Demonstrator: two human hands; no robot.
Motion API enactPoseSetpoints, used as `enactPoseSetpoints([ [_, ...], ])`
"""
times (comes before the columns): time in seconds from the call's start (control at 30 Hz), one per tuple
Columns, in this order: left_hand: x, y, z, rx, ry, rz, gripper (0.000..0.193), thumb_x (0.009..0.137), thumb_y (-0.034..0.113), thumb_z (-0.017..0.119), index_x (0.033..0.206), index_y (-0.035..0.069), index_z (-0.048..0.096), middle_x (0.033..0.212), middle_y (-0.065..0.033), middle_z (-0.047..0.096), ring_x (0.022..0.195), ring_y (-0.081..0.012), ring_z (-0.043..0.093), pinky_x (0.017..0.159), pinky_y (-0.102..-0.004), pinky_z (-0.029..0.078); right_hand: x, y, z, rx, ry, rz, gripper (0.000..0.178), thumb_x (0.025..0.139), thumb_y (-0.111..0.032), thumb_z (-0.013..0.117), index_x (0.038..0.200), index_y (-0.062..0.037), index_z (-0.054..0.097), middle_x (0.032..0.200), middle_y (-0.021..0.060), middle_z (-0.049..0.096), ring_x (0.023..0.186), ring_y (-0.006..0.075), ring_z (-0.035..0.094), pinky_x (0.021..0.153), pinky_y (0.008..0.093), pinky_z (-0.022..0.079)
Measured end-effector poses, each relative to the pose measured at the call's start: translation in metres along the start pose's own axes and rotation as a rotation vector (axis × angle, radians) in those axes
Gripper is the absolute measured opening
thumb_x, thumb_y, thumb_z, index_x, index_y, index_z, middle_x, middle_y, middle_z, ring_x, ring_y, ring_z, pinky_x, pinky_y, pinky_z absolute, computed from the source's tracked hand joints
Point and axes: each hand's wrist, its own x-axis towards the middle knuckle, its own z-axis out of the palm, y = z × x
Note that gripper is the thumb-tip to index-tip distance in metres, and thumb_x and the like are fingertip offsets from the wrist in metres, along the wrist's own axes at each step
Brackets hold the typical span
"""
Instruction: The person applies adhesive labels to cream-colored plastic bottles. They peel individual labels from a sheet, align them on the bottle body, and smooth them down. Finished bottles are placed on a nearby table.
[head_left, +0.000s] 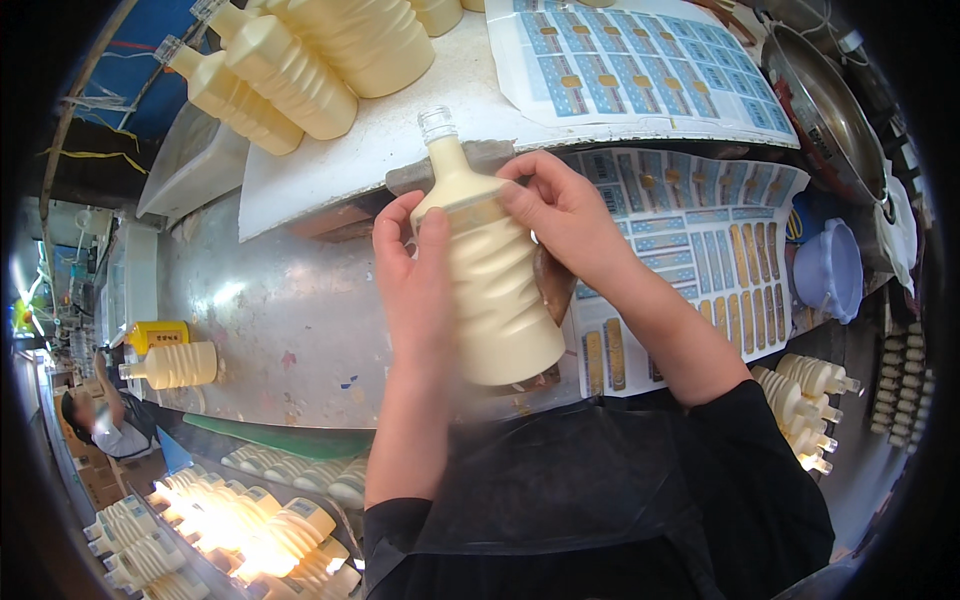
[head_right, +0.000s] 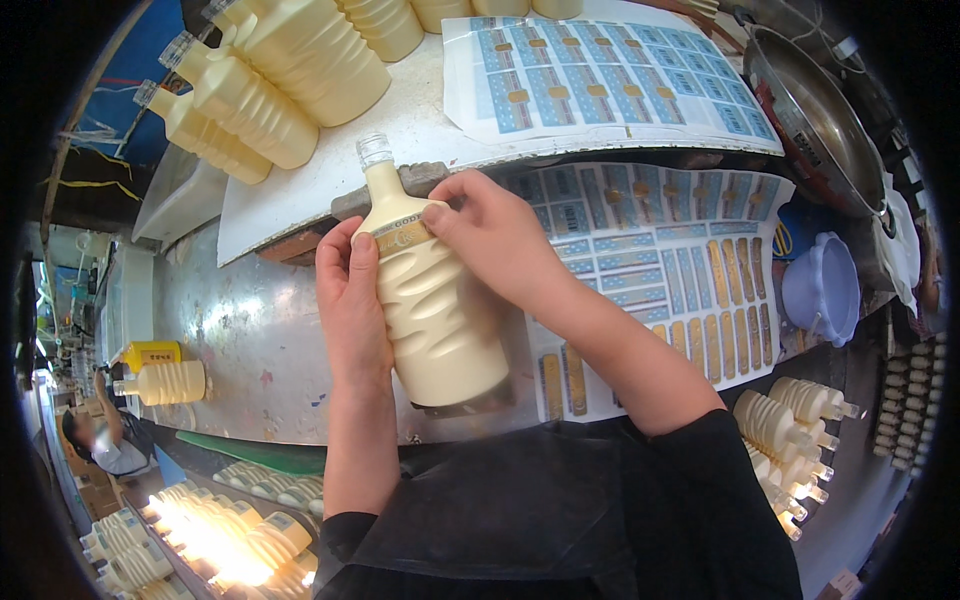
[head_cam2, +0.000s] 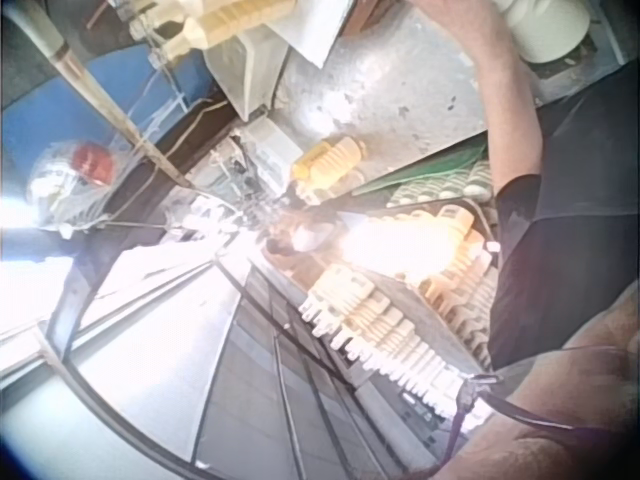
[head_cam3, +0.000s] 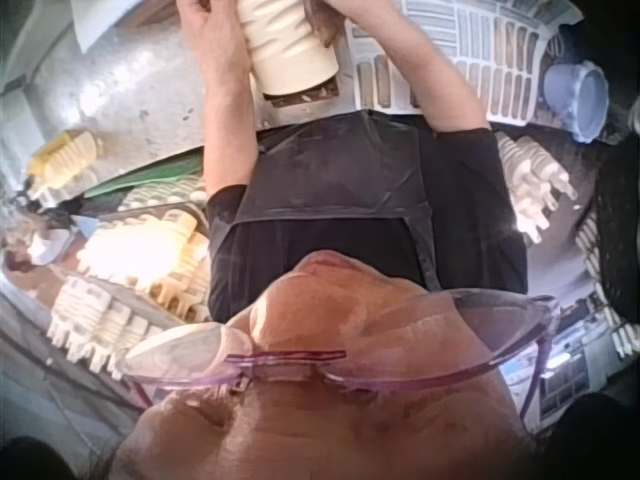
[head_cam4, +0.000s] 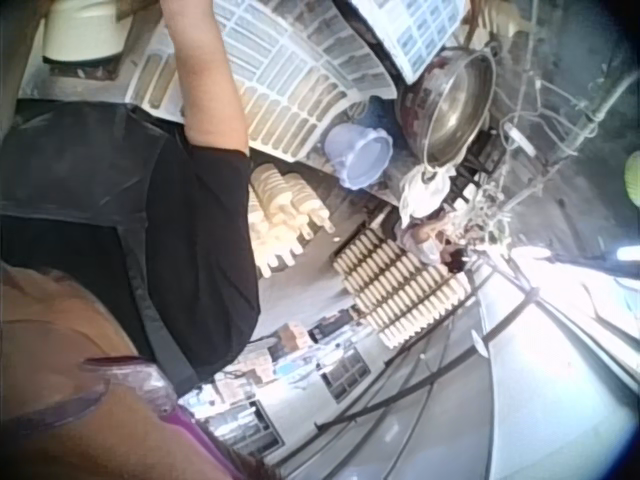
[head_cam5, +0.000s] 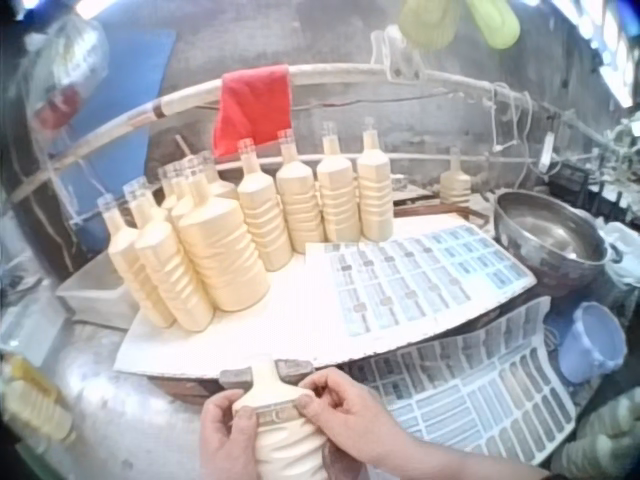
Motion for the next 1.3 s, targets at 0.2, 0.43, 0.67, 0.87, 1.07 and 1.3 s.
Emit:
enactPoseSetpoints([
  [0.2,-0.002,0.009,0.002,-0.121,0.011,-0.076,0.027,0.109,0.018,0.054,0.129,0.001,0.056,0.119,-0.0093,0.063,0.109,-0.0127,0.061,0.091,-0.0281,0.053,0.000,0.003,-0.001,-0.086,-0.003,-0.019,0.022,0.103,-0.019,0.063,0.117,-0.0023,0.063,0.091,-0.0006,0.066,0.081,0.0025,0.055,0.071,0.0215,0.045],
  [0.43,0.007,-0.008,-0.017,-0.366,-0.056,-0.160,0.037,0.113,0.027,0.040,0.129,0.000,0.059,0.120,-0.0104,0.068,0.110,-0.0184,0.066,0.095,-0.0351,0.054,-0.002,0.006,-0.008,0.014,-0.004,-0.075,0.029,0.104,-0.021,0.061,0.126,-0.0018,0.063,0.094,-0.0018,0.066,0.082,0.0034,0.054,0.071,0.0221,0.046],
  [0.67,0.012,-0.012,-0.017,-0.439,-0.098,-0.205,0.033,0.111,0.029,0.047,0.126,0.003,0.060,0.115,-0.0084,0.070,0.104,-0.0170,0.067,0.093,-0.0342,0.056,-0.005,-0.006,0.001,-0.102,0.019,-0.020,0.028,0.100,-0.019,0.068,0.122,-0.0035,0.064,0.080,-0.0049,0.056,0.075,0.0028,0.052,0.069,0.0198,0.043],
  [0.87,0.011,-0.015,-0.015,-0.437,-0.060,-0.194,0.022,0.107,0.022,0.057,0.119,0.004,0.062,0.112,-0.0080,0.071,0.099,-0.0142,0.068,0.087,-0.0304,0.058,-0.004,-0.002,0.001,-0.074,0.032,0.010,0.028,0.098,-0.017,0.070,0.121,-0.0036,0.064,0.080,-0.0055,0.056,0.074,0.0020,0.051,0.068,0.0194,0.042],
  [1.07,0.012,-0.020,-0.016,-0.427,-0.060,-0.181,0.023,0.108,0.023,0.055,0.119,0.003,0.062,0.111,-0.0084,0.071,0.098,-0.0147,0.068,0.087,-0.0311,0.058,-0.004,0.002,0.001,-0.106,0.029,-0.010,0.028,0.098,-0.018,0.070,0.121,-0.0031,0.063,0.080,-0.0063,0.055,0.074,0.0015,0.050,0.068,0.0187,0.042],
  [1.3,0.011,-0.019,-0.019,-0.430,-0.064,-0.203,0.029,0.110,0.023,0.049,0.129,0.004,0.059,0.119,-0.0100,0.070,0.105,-0.0166,0.068,0.092,-0.0331,0.057,-0.003,0.003,0.001,-0.068,0.007,-0.018,0.028,0.100,-0.019,0.068,0.123,-0.0034,0.062,0.081,-0.0061,0.056,0.073,0.0014,0.049,0.067,0.0187,0.041],
])
